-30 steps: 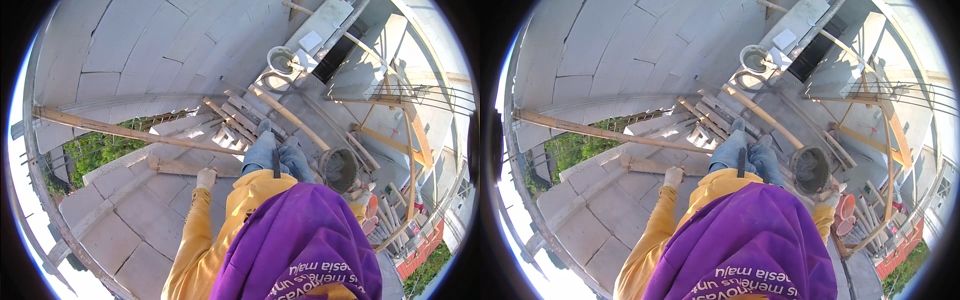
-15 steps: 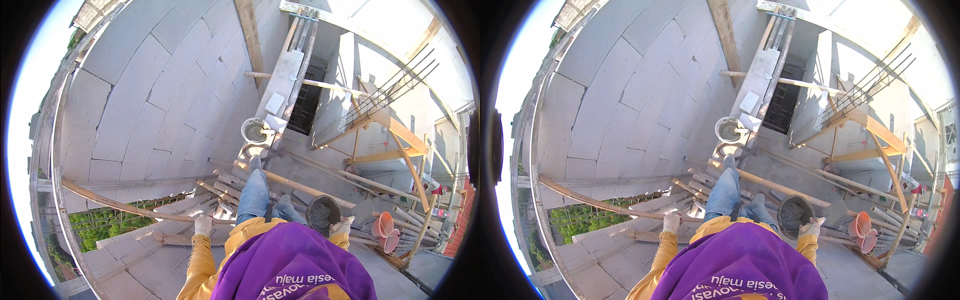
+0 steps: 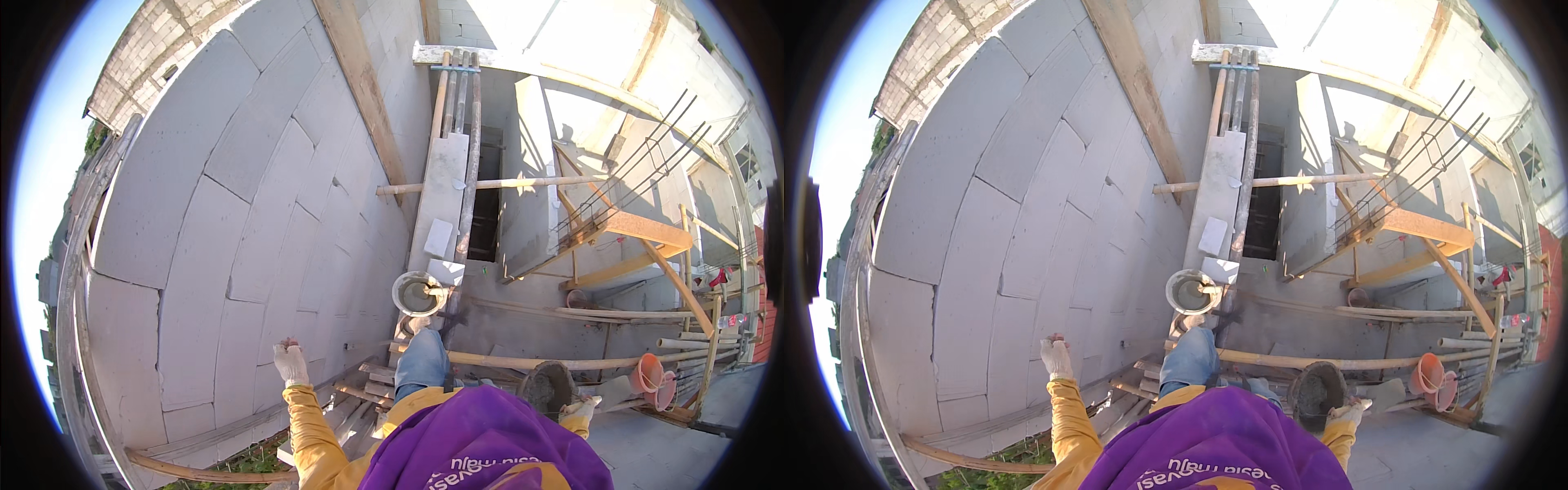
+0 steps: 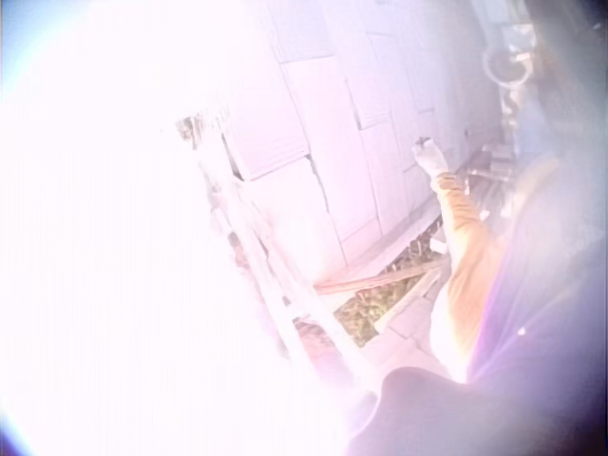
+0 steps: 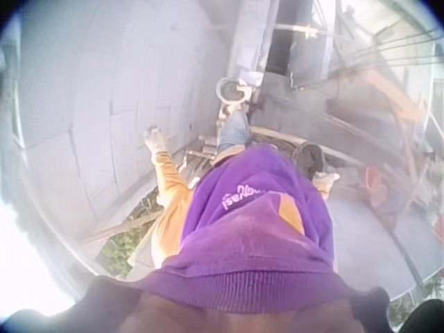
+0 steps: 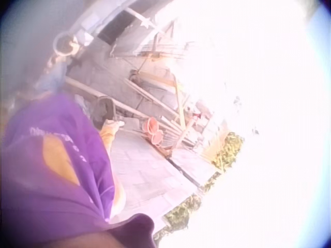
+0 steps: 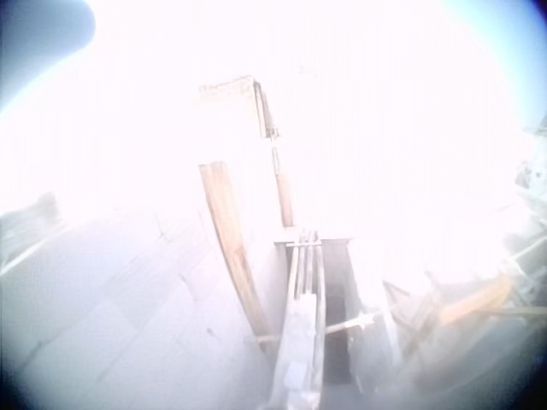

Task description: The person scoops mortar from a bucket using a trowel and applies it to the top edge of a block wall, spreading it along the surface while standing on an elevated structure.

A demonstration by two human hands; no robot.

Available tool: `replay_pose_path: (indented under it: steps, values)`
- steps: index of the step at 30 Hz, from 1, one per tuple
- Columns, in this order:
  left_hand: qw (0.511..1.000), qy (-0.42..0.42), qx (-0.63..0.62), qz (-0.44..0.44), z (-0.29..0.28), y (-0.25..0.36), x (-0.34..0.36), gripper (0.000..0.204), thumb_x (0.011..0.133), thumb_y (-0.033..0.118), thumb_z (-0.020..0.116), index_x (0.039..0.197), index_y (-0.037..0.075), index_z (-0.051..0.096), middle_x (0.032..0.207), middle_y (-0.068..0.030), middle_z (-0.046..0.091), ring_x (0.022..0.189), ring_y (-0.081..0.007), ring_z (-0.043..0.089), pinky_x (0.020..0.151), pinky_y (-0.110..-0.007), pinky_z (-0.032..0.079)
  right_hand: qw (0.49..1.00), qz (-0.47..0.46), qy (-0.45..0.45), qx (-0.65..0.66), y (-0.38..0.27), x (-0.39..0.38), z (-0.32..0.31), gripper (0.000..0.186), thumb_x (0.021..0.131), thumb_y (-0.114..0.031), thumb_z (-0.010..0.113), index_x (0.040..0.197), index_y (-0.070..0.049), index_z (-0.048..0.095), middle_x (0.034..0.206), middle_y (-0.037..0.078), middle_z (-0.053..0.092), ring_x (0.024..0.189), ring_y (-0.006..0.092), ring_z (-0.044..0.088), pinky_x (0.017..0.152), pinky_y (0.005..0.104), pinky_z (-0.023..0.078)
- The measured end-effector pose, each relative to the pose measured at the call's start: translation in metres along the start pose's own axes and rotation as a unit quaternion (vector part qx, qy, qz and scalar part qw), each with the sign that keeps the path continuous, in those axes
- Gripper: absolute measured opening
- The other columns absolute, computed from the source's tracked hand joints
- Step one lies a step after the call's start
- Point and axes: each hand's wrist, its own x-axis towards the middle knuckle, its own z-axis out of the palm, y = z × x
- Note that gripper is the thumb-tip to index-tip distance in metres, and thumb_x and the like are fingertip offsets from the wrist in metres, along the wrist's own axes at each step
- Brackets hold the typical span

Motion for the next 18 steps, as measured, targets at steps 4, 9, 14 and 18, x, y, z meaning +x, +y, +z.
replay_pose_path:
  steps: [4, 9, 14, 18]
  values:
    - [0.995, -0.02, -0.025, 0.09, 0.025, 0.097, 0.069, 0.031, 0.098, 0.018, 0.063, 0.117, -0.006, 0.06, 0.104, -0.0104, 0.066, 0.089, -0.0151, 0.063, 0.08, -0.029, 0.051, 0.998, -0.066, -0.004, 0.015, 0.001, -0.021, 0.025, 0.017, 0.086, -0.037, 0.061, 0.093, -0.024, 0.053, 0.096, -0.006, 0.049, 0.075, 0.0187, 0.046, 0.067, 0.0407, 0.041]
    - [0.994, -0.002, 0.023, 0.108, 0.031, 0.159, 0.115, 0.035, 0.098, 0.015, 0.062, 0.125, -0.006, 0.058, 0.117, -0.0139, 0.064, 0.103, -0.0177, 0.062, 0.088, -0.029, 0.051, 0.997, -0.046, 0.006, 0.054, 0.0, -0.064, 0.077, 0.013, 0.086, -0.032, 0.06, 0.093, -0.024, 0.053, 0.098, -0.006, 0.049, 0.082, 0.0193, 0.046, 0.07, 0.0413, 0.041]
    - [0.986, 0.041, 0.148, 0.063, 0.041, 0.179, 0.14, 0.039, 0.098, 0.016, 0.062, 0.129, -0.006, 0.056, 0.119, -0.0147, 0.062, 0.108, -0.0231, 0.062, 0.093, -0.034, 0.051, 0.996, -0.066, -0.002, 0.058, 0.005, -0.1, 0.157, 0.013, 0.083, -0.026, 0.063, 0.09, -0.023, 0.052, 0.089, -0.002, 0.05, 0.073, 0.0213, 0.046, 0.06, 0.0402, 0.043]
    - [0.996, 0.061, 0.053, 0.049, 0.047, 0.17, 0.152, 0.044, 0.097, 0.018, 0.064, 0.133, -0.007, 0.054, 0.12, -0.0159, 0.062, 0.11, -0.0255, 0.061, 0.094, -0.037, 0.05, 0.991, -0.078, -0.104, 0.016, 0.004, -0.066, 0.2, 0.015, 0.081, -0.023, 0.065, 0.089, -0.023, 0.052, 0.084, -0.001, 0.049, 0.065, 0.0238, 0.047, 0.051, 0.0403, 0.043]
